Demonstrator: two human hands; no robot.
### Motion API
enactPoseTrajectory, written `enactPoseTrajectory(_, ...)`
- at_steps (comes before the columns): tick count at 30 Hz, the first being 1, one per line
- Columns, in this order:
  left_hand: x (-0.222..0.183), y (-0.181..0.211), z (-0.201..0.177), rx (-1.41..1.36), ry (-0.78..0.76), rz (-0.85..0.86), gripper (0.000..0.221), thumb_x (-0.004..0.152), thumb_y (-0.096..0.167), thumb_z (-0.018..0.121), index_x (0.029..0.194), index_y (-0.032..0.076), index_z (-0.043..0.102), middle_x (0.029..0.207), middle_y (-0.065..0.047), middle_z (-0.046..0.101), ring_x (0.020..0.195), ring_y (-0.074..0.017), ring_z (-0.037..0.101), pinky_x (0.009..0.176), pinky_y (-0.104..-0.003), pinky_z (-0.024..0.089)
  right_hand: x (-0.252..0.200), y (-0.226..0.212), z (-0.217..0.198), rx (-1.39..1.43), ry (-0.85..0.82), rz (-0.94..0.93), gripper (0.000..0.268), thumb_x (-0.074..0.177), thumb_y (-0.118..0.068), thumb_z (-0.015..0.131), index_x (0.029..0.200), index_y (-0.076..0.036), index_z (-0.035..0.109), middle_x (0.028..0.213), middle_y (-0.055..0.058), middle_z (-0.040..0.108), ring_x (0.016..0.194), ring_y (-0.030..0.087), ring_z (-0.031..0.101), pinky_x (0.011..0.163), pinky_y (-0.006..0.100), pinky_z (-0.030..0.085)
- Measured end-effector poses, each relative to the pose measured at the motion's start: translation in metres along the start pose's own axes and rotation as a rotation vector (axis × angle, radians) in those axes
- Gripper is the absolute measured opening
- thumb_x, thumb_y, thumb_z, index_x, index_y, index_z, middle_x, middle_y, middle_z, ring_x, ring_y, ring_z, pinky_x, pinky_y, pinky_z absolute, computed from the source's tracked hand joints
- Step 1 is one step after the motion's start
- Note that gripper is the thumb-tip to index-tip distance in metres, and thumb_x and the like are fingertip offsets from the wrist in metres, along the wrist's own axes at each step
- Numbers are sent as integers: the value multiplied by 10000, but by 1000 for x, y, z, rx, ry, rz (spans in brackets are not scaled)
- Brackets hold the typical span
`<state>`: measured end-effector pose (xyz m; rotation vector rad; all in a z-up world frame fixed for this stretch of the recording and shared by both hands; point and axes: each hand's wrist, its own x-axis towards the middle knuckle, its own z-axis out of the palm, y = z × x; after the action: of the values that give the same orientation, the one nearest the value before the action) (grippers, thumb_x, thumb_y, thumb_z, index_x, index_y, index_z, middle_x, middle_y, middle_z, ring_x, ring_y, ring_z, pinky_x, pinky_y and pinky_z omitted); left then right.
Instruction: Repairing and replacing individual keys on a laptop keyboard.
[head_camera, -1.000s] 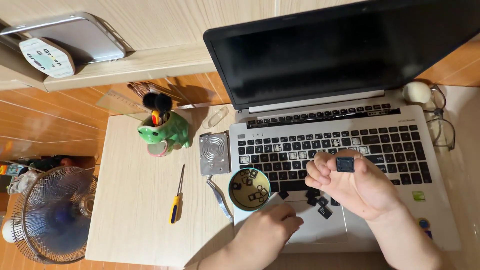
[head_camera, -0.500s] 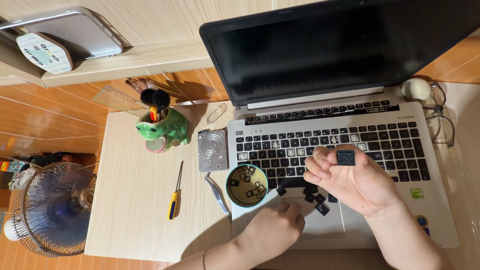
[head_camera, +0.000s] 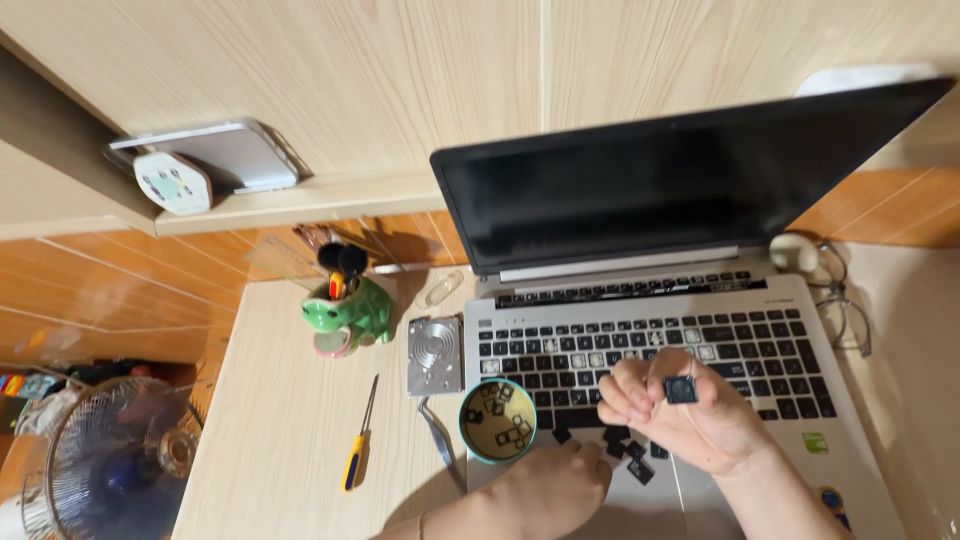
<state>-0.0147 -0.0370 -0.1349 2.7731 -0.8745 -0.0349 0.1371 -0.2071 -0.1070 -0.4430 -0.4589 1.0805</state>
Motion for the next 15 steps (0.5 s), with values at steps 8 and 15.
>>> enactPoseTrajectory(8, -13, -1, -129, -839, 218, 59, 95, 1021, 48, 705, 1071, -29, 679, 994, -128, 724, 925, -223, 746, 873, -346, 626, 0, -7, 14, -69, 18, 52, 355, 800, -439, 845, 901, -115, 740, 825, 31, 610, 770, 162, 517, 713, 350, 424)
enactPoseTrajectory(15, 8, 8, -151, -1495, 531, -405, 183, 907, 25, 773, 1087, -3, 758, 930, -91, 777, 816, -147, 754, 727, -292, 642, 1, -6, 10, -143, -3, 89, 449, 807, -417, 879, 850, 14, 762, 833, 101, 677, 753, 178, 596, 665, 329, 457)
